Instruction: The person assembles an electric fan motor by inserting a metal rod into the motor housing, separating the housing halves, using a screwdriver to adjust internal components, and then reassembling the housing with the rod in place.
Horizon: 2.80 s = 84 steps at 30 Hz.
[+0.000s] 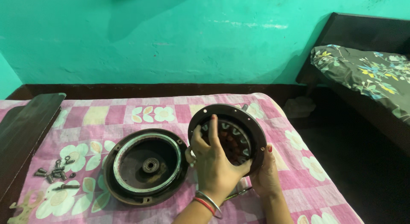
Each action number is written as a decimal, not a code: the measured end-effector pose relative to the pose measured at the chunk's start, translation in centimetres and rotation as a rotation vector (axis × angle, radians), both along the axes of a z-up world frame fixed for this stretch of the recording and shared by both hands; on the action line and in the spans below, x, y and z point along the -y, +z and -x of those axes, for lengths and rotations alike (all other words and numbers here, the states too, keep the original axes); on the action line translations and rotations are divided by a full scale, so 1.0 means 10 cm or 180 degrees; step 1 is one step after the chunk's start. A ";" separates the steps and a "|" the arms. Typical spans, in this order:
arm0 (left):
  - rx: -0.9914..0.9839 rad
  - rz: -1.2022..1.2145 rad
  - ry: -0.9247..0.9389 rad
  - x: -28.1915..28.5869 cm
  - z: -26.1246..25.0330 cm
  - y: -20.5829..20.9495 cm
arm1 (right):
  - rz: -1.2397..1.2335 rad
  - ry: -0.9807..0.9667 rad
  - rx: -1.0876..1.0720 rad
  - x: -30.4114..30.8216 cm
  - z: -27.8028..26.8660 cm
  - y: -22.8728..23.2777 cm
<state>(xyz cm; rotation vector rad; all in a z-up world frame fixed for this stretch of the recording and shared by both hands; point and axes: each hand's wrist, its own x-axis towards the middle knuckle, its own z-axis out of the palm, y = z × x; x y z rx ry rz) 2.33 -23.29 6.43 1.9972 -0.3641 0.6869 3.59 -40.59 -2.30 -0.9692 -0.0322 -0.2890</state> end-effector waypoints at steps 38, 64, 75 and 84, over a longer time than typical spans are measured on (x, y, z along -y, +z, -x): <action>0.0746 -0.2710 0.0367 -0.26 0.04 -0.28 | 0.0026 0.0263 0.0065 -0.05 0.03 -0.07; -0.0321 -0.0870 -0.0114 -0.29 0.16 -0.52 | -0.0229 0.0017 -0.0247 -0.06 0.01 -0.07; 0.0596 -0.1115 -0.0261 -0.28 0.15 -0.76 | -0.0896 -0.0048 -0.0123 -0.22 0.14 0.21; 0.0838 -0.0981 -0.0090 -0.30 0.14 -0.80 | -0.0581 0.0569 -0.0408 0.32 -0.45 -0.19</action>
